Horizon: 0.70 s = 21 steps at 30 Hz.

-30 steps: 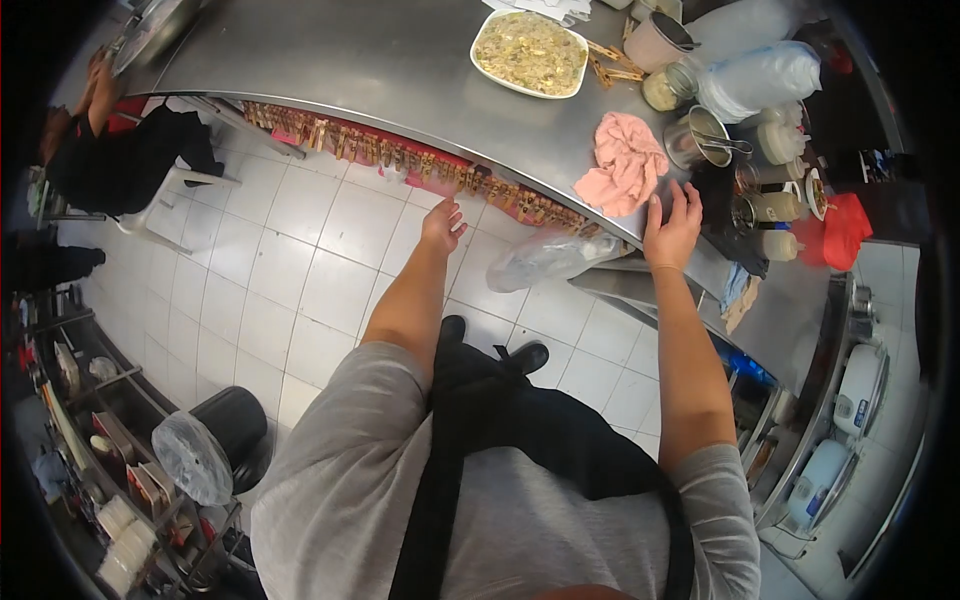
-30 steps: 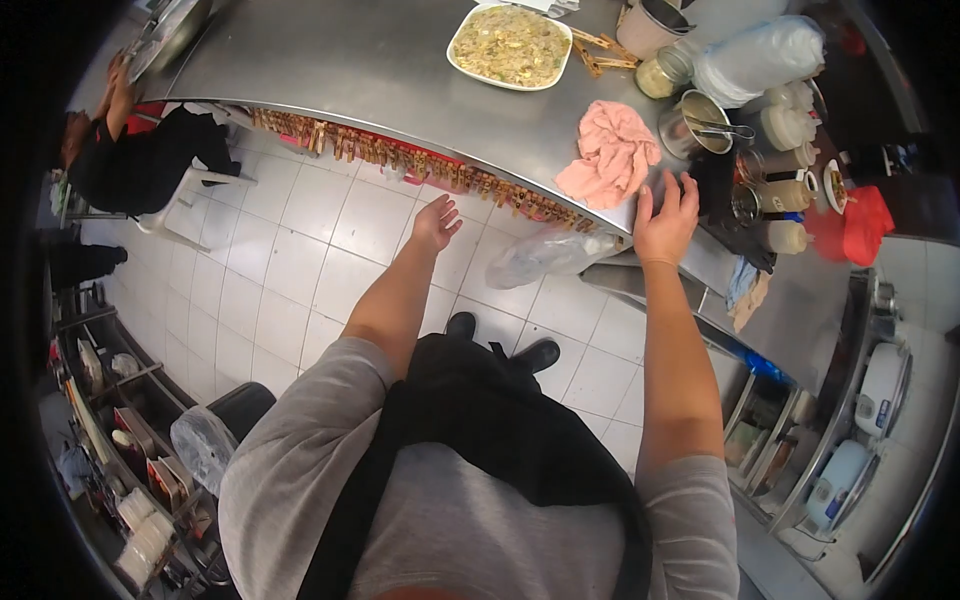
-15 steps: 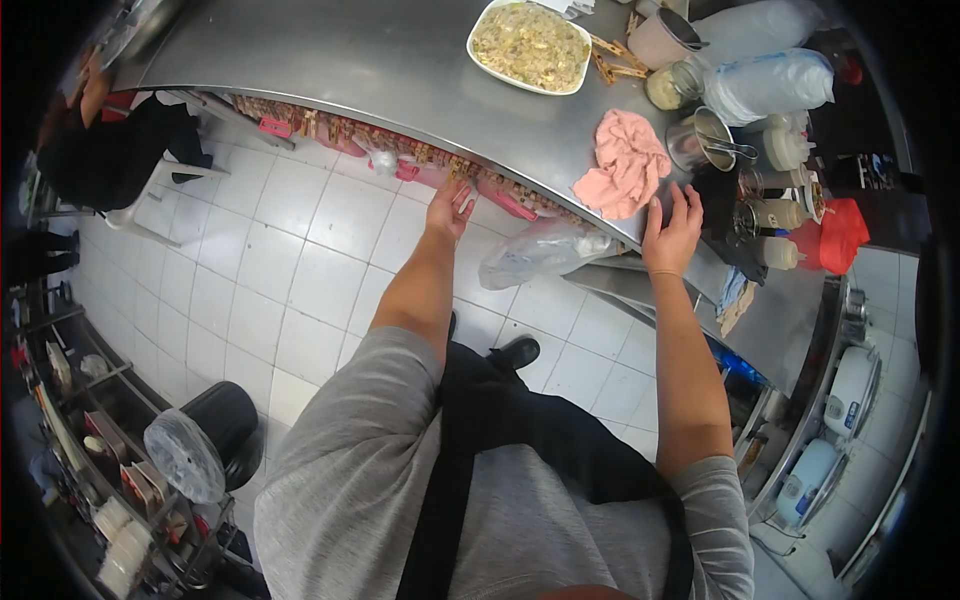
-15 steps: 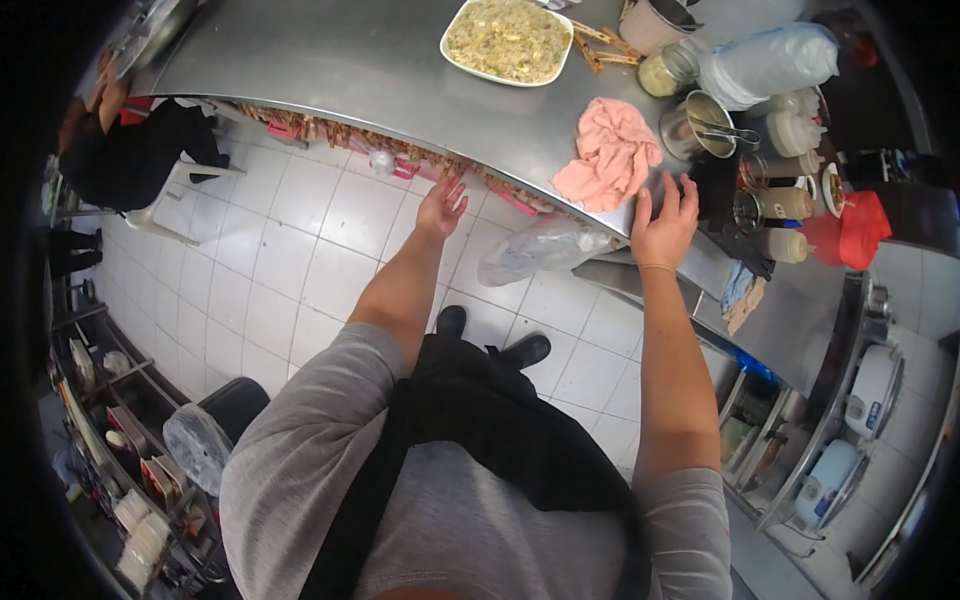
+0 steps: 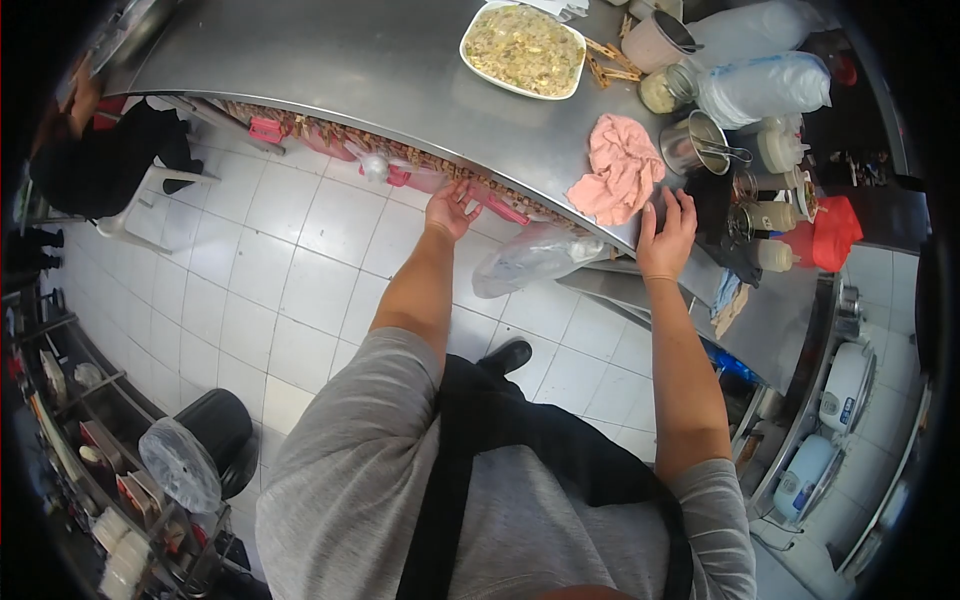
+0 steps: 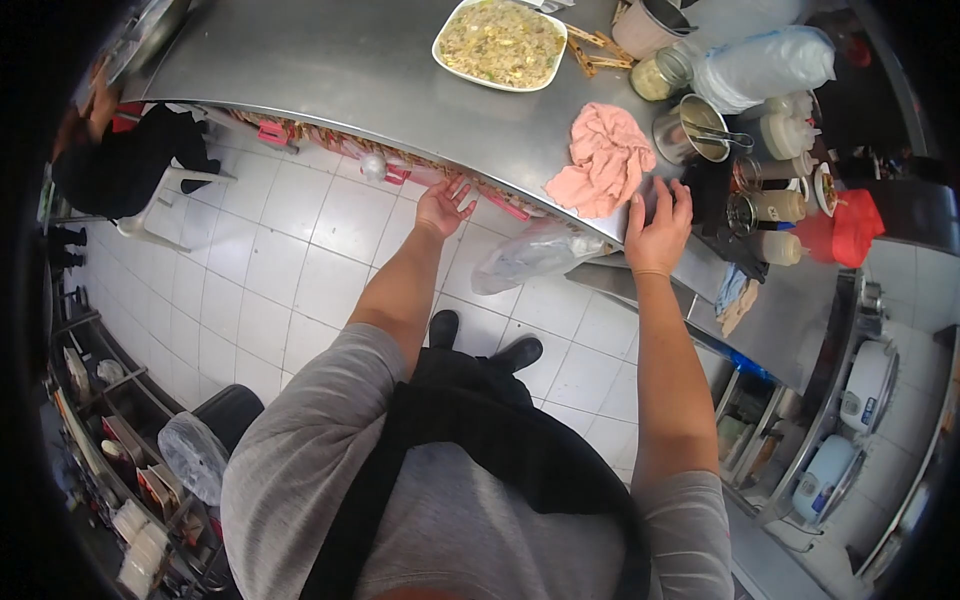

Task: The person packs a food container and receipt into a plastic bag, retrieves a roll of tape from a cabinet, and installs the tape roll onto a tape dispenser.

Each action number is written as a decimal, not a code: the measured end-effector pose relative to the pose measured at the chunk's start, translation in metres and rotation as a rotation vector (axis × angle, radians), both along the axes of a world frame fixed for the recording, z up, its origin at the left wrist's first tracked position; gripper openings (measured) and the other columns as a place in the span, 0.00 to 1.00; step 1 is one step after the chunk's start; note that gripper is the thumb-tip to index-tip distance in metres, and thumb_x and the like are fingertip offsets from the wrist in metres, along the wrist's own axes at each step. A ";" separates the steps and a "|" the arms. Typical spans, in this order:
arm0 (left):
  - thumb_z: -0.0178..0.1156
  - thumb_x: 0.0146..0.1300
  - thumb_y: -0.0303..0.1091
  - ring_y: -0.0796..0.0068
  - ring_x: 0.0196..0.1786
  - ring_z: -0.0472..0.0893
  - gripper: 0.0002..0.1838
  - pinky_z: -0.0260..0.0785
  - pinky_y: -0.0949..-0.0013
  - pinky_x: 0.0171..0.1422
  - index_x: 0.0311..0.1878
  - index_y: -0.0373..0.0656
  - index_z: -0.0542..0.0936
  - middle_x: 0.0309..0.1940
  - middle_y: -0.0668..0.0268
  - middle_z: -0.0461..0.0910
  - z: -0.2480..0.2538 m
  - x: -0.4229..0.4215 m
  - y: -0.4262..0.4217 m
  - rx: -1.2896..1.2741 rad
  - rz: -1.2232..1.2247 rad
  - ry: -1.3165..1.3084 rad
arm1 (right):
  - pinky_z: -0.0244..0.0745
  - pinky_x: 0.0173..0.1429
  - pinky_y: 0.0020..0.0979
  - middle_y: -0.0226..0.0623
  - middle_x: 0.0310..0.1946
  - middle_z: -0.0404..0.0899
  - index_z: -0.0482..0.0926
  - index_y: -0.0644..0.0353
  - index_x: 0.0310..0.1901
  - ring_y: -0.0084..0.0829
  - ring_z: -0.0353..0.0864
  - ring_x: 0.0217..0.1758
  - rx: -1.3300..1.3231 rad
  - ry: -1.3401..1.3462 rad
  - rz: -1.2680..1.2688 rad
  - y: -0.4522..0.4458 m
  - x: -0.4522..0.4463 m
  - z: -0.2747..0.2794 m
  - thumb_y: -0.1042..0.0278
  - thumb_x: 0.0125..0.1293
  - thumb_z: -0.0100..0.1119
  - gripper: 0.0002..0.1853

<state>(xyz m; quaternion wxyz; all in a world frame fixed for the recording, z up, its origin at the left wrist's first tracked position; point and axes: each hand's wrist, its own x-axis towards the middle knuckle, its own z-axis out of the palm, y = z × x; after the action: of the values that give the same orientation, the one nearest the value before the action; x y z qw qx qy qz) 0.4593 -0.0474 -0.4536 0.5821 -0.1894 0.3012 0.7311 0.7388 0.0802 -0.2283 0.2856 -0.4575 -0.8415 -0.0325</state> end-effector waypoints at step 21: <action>0.66 0.51 0.30 0.64 0.38 0.75 0.11 0.63 0.62 0.48 0.39 0.45 0.79 0.31 0.67 0.76 0.296 -0.091 -0.086 -0.202 0.073 2.552 | 0.58 0.67 0.45 0.41 0.58 0.68 0.76 0.54 0.54 0.46 0.60 0.68 -0.012 -0.008 -0.053 -0.004 0.002 0.000 0.55 0.61 0.59 0.21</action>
<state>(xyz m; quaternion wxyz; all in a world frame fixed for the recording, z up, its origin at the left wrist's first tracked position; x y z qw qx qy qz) 0.3684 -0.1333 -0.1574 -0.1551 0.5916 0.6921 0.3833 0.7409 0.0762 -0.2278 0.2783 -0.4813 -0.8304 -0.0367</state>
